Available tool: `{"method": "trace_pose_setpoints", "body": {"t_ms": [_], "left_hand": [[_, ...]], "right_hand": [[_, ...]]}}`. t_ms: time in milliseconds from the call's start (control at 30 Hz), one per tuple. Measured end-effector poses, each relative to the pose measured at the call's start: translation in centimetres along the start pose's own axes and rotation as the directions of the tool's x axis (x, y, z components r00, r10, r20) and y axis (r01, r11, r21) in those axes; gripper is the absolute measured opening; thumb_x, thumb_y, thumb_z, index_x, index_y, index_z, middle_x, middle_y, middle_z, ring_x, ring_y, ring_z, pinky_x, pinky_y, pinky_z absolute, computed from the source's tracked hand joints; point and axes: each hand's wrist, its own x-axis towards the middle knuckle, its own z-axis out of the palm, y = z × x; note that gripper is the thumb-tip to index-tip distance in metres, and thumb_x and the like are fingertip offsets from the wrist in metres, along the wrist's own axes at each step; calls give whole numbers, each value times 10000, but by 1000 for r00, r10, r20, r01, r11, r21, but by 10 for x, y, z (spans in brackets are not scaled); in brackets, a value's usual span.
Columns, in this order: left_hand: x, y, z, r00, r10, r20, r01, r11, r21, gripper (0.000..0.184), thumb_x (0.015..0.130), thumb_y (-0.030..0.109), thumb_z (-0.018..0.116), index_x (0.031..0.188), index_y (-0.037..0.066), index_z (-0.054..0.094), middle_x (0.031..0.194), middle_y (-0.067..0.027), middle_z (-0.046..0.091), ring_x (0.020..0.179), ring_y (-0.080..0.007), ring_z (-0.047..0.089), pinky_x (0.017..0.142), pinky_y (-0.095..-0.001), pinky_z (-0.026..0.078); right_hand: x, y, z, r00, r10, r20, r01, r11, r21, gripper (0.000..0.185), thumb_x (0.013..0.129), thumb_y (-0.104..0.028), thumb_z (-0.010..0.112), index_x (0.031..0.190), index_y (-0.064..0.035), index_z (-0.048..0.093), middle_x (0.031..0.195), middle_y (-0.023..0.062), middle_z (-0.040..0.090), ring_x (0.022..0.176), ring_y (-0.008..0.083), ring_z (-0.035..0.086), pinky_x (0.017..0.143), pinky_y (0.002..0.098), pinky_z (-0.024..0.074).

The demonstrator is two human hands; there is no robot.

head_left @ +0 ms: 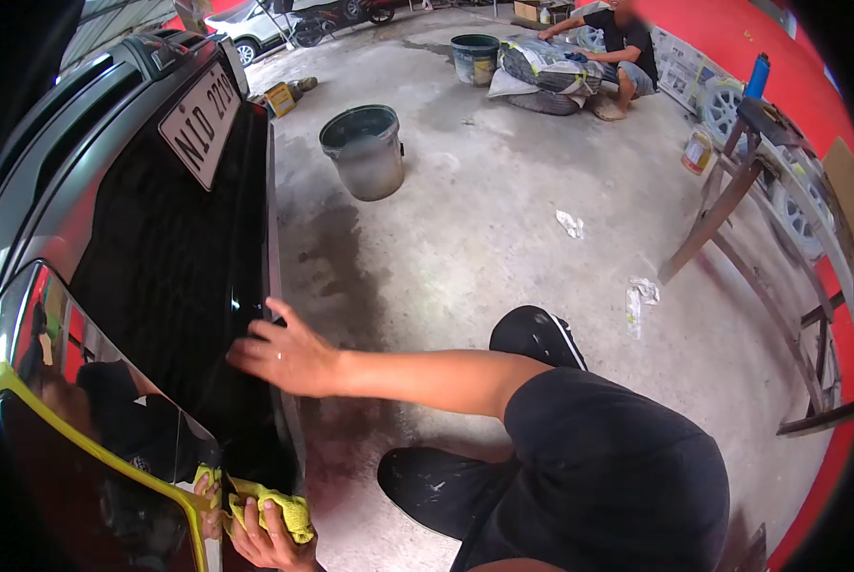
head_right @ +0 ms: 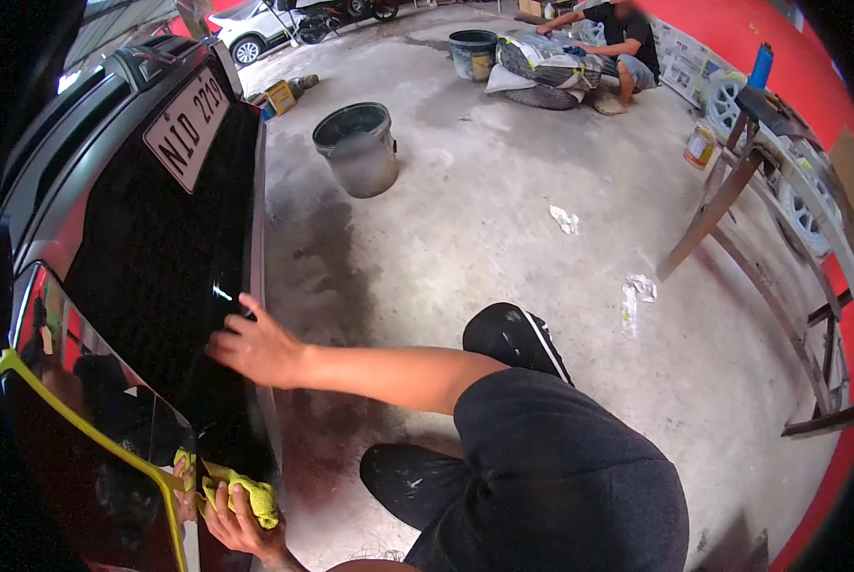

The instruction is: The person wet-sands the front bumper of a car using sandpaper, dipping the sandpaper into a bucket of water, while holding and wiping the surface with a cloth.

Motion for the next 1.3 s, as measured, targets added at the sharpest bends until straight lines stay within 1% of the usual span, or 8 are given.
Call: {"method": "trace_pose_setpoints", "body": {"t_ms": [100,500,700,800,900,1067,1233,1300], "left_hand": [[1,1,0,1000,-8,3,8,1000,7,409,914,306,645,1249,71,659,1200,-176,680,1108,-424,619,975,-552,447],[-5,-2,-1,999,-36,32,36,999,-5,431,831,254,722,1225,89,663,1207,-163,673,1112,-433,613,978,-570,446],[-1,3,-2,999,-39,14,39,999,-27,460,814,249,753,1239,109,650,1205,-153,672,1132,-423,610,987,-571,438],[2,5,-2,998,-66,11,66,998,0,470,856,422,757,1224,151,646,1153,-134,698,1062,-408,642,930,-549,472],[-2,3,-2,998,-60,36,61,997,-39,456,830,263,755,1249,123,641,1201,-142,673,1154,-414,603,993,-566,431],[4,5,-2,998,-65,10,65,997,-35,429,857,334,754,1227,150,643,1190,-119,681,1107,-402,620,947,-564,463],[2,4,-2,997,-70,33,71,997,-38,457,832,364,783,1216,167,635,1188,-101,681,1090,-395,615,959,-565,459],[-3,1,-1,997,-63,50,64,998,-28,458,825,363,790,1212,173,636,1191,-101,680,1094,-397,613,966,-567,453]], "right_hand": [[3,19,3,988,133,75,-127,989,-73,371,856,-144,582,1214,-148,684,1188,-11,632,1144,213,556,1139,598,293],[14,32,13,950,256,176,-230,960,-157,475,854,-156,633,1322,-76,626,1291,58,578,1164,257,529,1116,589,296],[3,11,7,959,225,173,-198,967,-163,577,851,-160,645,1411,-62,542,1358,88,539,1167,270,519,1109,577,296],[18,44,22,945,281,166,-233,937,-262,594,834,-136,658,1410,-55,536,1340,79,543,1142,267,524,1086,543,322],[31,63,21,933,291,212,-248,946,-208,628,812,-127,692,1414,-55,530,1307,77,547,1150,285,518,1065,523,335],[7,17,12,967,211,142,-189,970,-151,583,843,-158,679,1400,-58,541,1282,70,553,1133,262,517,1008,480,358],[29,75,43,953,267,141,-204,914,-351,664,778,-19,646,1430,-80,532,1332,61,558,1139,262,536,985,445,375],[47,103,48,928,316,197,-262,931,-255,664,785,-4,630,1436,-91,530,1337,69,560,1142,279,534,963,444,382]]}}
